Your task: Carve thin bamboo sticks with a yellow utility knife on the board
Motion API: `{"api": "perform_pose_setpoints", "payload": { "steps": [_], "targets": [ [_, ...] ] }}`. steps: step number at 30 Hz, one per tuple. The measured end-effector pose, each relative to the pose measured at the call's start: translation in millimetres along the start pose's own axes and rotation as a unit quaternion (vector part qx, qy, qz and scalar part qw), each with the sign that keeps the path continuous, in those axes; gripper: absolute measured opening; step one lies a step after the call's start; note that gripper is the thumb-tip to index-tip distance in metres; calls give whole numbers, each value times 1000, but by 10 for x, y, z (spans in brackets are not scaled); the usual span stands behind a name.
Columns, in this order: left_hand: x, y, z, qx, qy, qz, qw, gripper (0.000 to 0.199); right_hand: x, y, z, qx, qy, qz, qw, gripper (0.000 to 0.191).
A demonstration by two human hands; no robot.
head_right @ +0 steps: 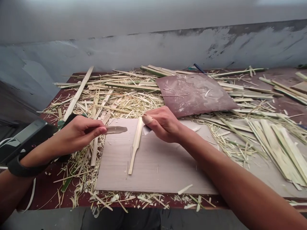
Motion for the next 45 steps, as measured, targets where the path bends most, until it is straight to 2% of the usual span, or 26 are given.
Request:
{"api": "perform_pose_setpoints", "payload": {
  "steps": [3, 8, 15, 19, 23, 27, 30, 35, 39, 45],
  "targets": [
    [-3, -98, 1, 7, -8, 6, 1000, 27, 28, -53, 25, -20, 5, -61, 998, 51],
    [3, -133, -8, 19, -8, -4, 1000, 25, 25, -56, 9, -4, -18, -150, 988, 54],
    [45, -192, -21, 46, 11, -15, 999, 28, 49, -83, 6, 13, -17, -168, 985, 54],
    [81, -215, -52, 55, 26, -32, 998, 21, 29, -70, 9, 3, -27, -184, 983, 53],
    [93, -234, -77, 59, 53, -96, 992, 39, -13, -43, 0, 16, -54, -231, 971, 47],
    [100, -259, -64, 55, 131, -227, 963, 24, 13, -28, -16, 32, -70, -257, 963, 44],
    [113, -280, -45, 45, 176, -280, 943, 24, 89, -37, -6, 18, -55, -266, 962, 40],
    [145, -313, -13, 1, 184, -351, 918, 18, 191, -88, 42, 25, 13, -286, 958, 34],
    [171, -343, -5, -24, 205, -399, 894, 33, 190, -91, 51, 59, 50, -325, 943, 33],
    [188, -407, -11, -28, 228, -444, 866, 37, 165, -84, 21, 87, 41, -371, 923, 37]
  ]
}}
Point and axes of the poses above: each hand's wrist, its own z-axis towards the middle knuckle, its own y-axis out of the back of the hand, x = y × z, the point moved 3 cm from there along z, towards the middle knuckle, and after that the axes turned 14 degrees about -z, right-handed, at the moved point
